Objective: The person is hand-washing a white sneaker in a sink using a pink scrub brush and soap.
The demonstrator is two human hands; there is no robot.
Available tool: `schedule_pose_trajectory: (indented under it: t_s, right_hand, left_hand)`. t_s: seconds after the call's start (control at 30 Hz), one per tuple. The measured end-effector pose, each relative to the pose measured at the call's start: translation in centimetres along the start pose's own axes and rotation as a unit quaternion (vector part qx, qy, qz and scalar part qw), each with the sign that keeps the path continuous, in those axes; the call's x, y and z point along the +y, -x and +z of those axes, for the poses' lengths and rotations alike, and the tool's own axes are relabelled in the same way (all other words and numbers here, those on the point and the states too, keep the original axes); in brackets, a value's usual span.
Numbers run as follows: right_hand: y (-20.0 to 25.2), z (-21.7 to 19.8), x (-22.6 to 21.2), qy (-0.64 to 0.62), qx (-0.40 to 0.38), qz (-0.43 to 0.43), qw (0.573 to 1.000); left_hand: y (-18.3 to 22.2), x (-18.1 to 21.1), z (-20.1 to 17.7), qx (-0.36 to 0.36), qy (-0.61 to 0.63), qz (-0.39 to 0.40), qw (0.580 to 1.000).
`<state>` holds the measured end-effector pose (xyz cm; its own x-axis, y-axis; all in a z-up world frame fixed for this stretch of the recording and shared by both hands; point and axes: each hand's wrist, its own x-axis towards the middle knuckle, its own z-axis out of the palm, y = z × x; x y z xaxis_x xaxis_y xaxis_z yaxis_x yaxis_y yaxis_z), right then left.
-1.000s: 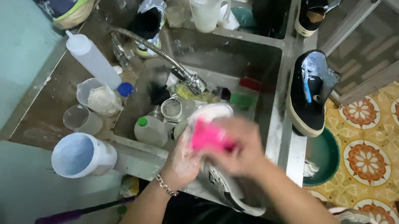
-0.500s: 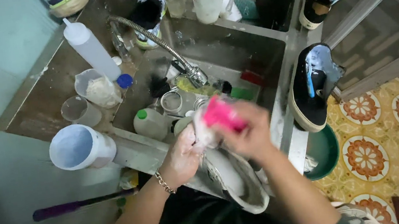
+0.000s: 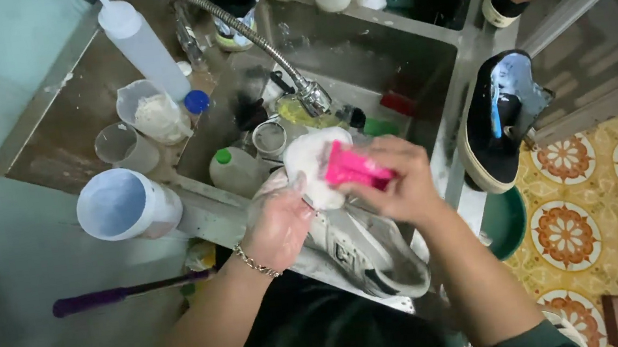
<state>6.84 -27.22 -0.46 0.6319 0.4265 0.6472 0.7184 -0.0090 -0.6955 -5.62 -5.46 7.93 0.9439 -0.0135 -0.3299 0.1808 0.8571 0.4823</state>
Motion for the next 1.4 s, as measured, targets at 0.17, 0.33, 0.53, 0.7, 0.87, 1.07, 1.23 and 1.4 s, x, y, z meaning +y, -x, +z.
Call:
schedule_pose_trajectory:
  t_s: [0.17, 0.33, 0.53, 0.7, 0.87, 1.07, 1.23, 1.4]
  right_hand:
    - [0.3, 1.1, -1.9, 0.03, -0.013, -0.002, 0.999]
    - [0.6, -3.9, 0.6, 0.254, 0.016, 0.15, 0.955]
    - [4.3, -1.0, 3.0, 0.192, -0.004, 0.522, 0.831]
    - [4.5, -0.6, 3.2, 0.174, -0.043, 0.542, 0.821]
    - [5.0, 0.3, 1.6, 0.087, -0.001, 0.571, 0.816]
    - [8.0, 1.9, -1.8, -0.131, 0.023, 0.559, 0.819]
    - [9.3, 1.7, -2.7, -0.216, 0.002, 0.557, 0.802]
    - [10.7, 2.4, -2.1, -0.158, 0.042, 0.515, 0.842]
  left_hand:
    - [-1.3, -0.1, -3.9, 0.008, -0.041, -0.004, 0.999]
    - [-0.1, 1.0, -2.0, 0.081, -0.045, 0.023, 0.995]
    - [-0.7, 1.2, -2.7, 0.107, -0.039, 0.045, 0.992]
    - [-1.1, 0.9, -3.1, 0.147, -0.092, 0.099, 0.98]
    - [-2.0, 1.0, -4.0, 0.177, -0.12, 0.099, 0.972]
    - [-3.6, -0.4, -7.7, 0.188, -0.275, 0.154, 0.93]
    - [-1.8, -3.5, -8.3, 0.078, -0.51, 0.4, 0.757]
    - [-0.8, -9.2, -9.7, -0.179, -0.714, 0.402, 0.545]
